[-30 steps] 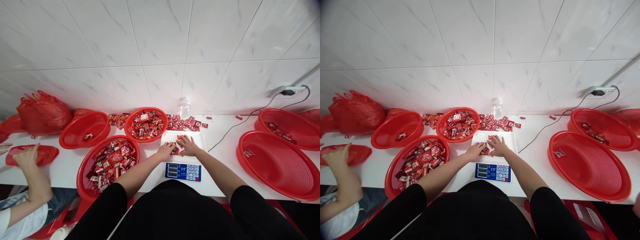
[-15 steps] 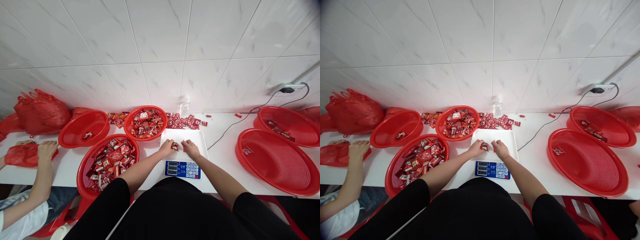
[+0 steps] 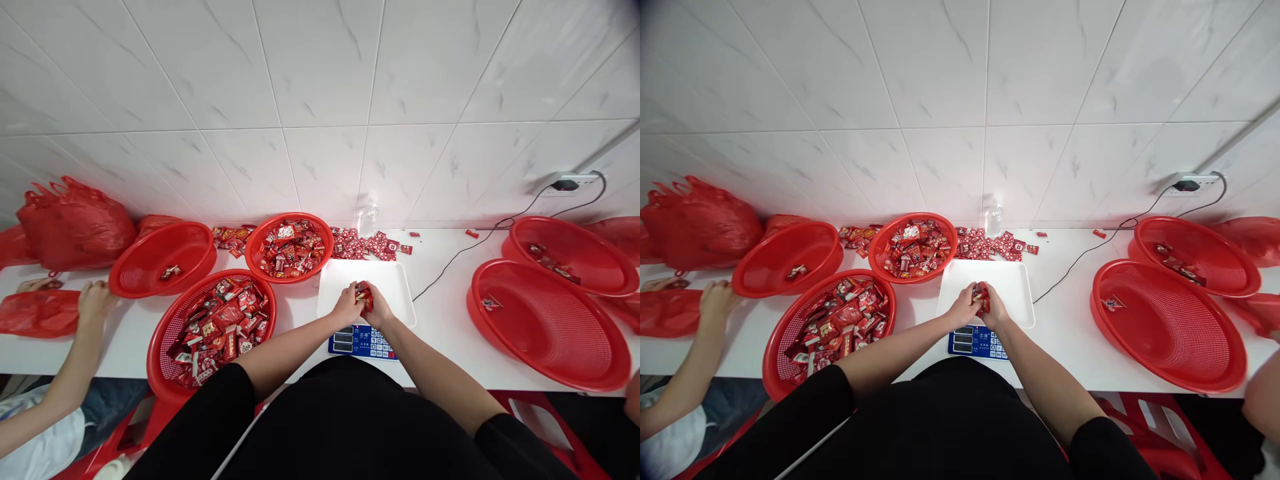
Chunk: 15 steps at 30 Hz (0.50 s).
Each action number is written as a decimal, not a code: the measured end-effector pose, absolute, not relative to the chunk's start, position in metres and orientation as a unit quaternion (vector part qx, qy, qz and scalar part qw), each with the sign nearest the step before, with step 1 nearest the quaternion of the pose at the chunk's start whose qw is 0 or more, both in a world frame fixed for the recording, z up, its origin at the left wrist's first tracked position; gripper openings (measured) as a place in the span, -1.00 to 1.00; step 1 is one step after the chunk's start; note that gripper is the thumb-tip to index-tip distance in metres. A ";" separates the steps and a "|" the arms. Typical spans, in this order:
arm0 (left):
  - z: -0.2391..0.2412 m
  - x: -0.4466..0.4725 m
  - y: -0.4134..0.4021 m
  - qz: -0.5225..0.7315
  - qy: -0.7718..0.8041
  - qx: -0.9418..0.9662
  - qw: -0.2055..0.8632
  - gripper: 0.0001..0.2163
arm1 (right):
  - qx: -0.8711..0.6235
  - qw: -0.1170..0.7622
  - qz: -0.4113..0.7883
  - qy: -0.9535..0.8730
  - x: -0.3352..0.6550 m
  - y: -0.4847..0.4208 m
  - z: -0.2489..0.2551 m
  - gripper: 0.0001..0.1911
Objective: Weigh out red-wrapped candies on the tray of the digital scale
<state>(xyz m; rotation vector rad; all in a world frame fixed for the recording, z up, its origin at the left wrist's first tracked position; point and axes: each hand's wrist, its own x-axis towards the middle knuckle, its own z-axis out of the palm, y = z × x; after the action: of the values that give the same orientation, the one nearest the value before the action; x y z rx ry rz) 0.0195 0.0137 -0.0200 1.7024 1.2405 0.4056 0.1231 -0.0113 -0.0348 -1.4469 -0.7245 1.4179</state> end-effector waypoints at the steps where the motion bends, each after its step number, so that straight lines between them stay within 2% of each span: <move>1: -0.019 0.020 0.013 0.146 0.512 0.714 0.454 -0.41 | -0.567 0.476 0.612 -0.277 0.124 -0.013 -0.031 -0.46; 3: -0.016 0.020 0.011 0.108 0.516 0.740 0.419 -0.36 | -0.506 0.481 0.683 -0.216 0.125 -0.016 -0.026 -0.43; 5: -0.011 0.019 0.009 0.086 0.512 0.757 0.398 -0.34 | -0.449 0.501 0.726 -0.143 0.126 -0.019 -0.021 -0.51; 8: -0.004 0.019 0.005 0.088 0.485 0.778 0.390 -0.30 | -0.405 0.564 0.716 -0.078 0.126 -0.021 -0.018 -0.72; 13: 0.000 0.021 0.000 0.174 0.372 0.807 0.424 -0.18 | -0.385 0.617 0.686 -0.037 0.136 -0.025 -0.014 -0.77; 15: 0.001 0.019 0.002 0.213 0.327 0.810 0.437 -0.20 | -0.381 0.630 0.677 -0.011 0.150 -0.030 -0.013 -0.77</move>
<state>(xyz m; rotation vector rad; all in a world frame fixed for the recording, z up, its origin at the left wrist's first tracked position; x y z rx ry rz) 0.0192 0.0022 0.0008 2.0157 0.8132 0.5307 0.1501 -0.0304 -0.0126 -0.8730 -0.0257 1.5493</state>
